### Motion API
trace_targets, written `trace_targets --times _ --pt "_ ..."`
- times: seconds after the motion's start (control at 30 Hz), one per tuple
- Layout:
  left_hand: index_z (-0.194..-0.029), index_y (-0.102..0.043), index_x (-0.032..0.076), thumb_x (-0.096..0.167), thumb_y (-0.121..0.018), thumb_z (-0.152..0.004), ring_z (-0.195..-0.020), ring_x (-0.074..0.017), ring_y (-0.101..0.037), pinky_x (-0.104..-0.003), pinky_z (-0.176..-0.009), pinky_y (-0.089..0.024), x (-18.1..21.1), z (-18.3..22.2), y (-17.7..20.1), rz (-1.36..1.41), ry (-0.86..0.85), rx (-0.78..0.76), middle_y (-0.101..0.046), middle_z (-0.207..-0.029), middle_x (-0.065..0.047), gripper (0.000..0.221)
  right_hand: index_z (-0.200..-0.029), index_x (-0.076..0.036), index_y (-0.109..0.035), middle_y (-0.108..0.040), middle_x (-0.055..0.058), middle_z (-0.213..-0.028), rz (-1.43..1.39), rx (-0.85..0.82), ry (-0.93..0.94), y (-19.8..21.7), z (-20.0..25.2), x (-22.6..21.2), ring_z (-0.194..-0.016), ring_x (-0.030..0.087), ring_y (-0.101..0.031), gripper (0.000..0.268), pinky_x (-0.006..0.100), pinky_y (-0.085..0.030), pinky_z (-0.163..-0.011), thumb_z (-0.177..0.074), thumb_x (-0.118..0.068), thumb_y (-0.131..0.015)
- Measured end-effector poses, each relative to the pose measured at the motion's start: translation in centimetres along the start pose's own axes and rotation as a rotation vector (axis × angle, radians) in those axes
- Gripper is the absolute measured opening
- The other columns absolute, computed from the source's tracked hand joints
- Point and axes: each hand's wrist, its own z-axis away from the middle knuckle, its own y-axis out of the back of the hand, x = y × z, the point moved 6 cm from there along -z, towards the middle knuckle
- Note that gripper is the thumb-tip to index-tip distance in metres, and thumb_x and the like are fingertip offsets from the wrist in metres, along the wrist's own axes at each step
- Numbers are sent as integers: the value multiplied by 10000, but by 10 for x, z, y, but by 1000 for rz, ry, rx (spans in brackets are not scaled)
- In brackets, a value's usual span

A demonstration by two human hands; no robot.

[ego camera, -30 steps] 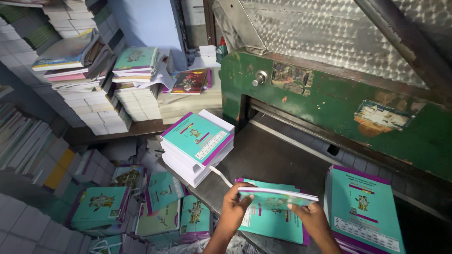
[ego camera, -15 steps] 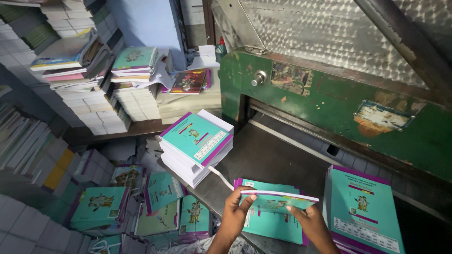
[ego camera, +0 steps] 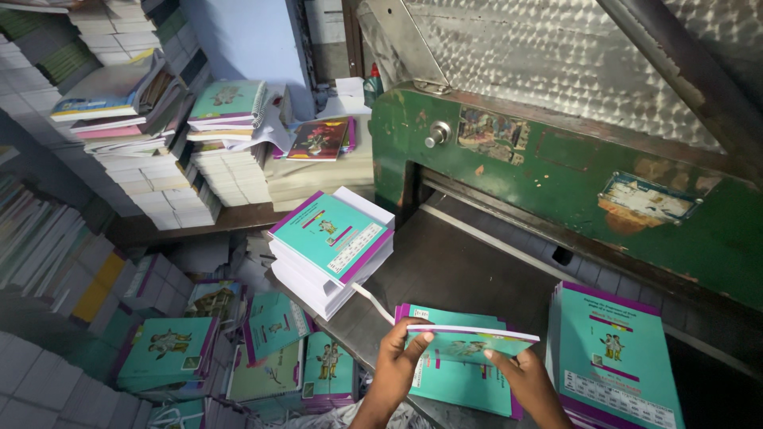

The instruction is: The person repeatedly picks up teal-covered notebooks from a stack, opens them to flip through the pages, and places them back on the stack. The action is performed one at a time in a repetitive cycle.

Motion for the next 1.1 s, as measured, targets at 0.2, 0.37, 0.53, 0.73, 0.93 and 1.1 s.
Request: trace_targets --times 0.2,0.37,0.53,0.73,0.93,1.1 --pt "-1039 -689 21 130 -693 -974 -891 -109 -587 -288 -835 -491 1 1 0 -20 -11 9 -690 -906 -20 127 -1134 34 -716 -811 158 -1007 1 -11 -2 -1 3 -6 -951 207 -757 393 331 -579 -842 -881 -267 -718" --pt "-1047 -690 32 140 -694 -968 -895 -107 -590 -286 -834 -488 2 4 0 -27 11 16 -691 -909 -15 134 -1152 25 -712 -797 175 -929 51 14 -103 0 6 -1 -869 220 -749 413 351 -583 -774 -891 -296 -715" --pt "-1051 -686 37 144 -687 -969 -911 -106 -598 -285 -845 -489 1 5 -1 9 15 12 -695 -923 -11 134 -1152 30 -719 -786 165 -924 41 13 -90 0 4 1 -852 213 -725 423 350 -565 -751 -890 -302 -717" --pt "-1042 -685 33 140 -693 -975 -892 -111 -584 -287 -835 -486 0 8 0 -66 -4 38 -681 -903 -16 127 -1153 26 -708 -795 141 -1019 -56 -16 22 -3 3 -1 -957 200 -737 421 330 -572 -833 -873 -288 -719" --pt "-1053 -681 40 152 -682 -969 -921 -106 -594 -283 -858 -486 1 8 -2 -28 31 35 -689 -933 -14 140 -1161 20 -714 -799 146 -1039 -1 7 -37 1 3 4 -998 214 -749 410 345 -576 -876 -882 -280 -724" --pt "-1049 -687 36 156 -685 -968 -927 -111 -600 -288 -863 -489 2 8 -2 -6 20 41 -693 -938 -22 144 -1146 32 -718 -807 153 -1042 -45 -1 -26 0 -1 4 -985 218 -754 395 346 -570 -883 -880 -260 -730"
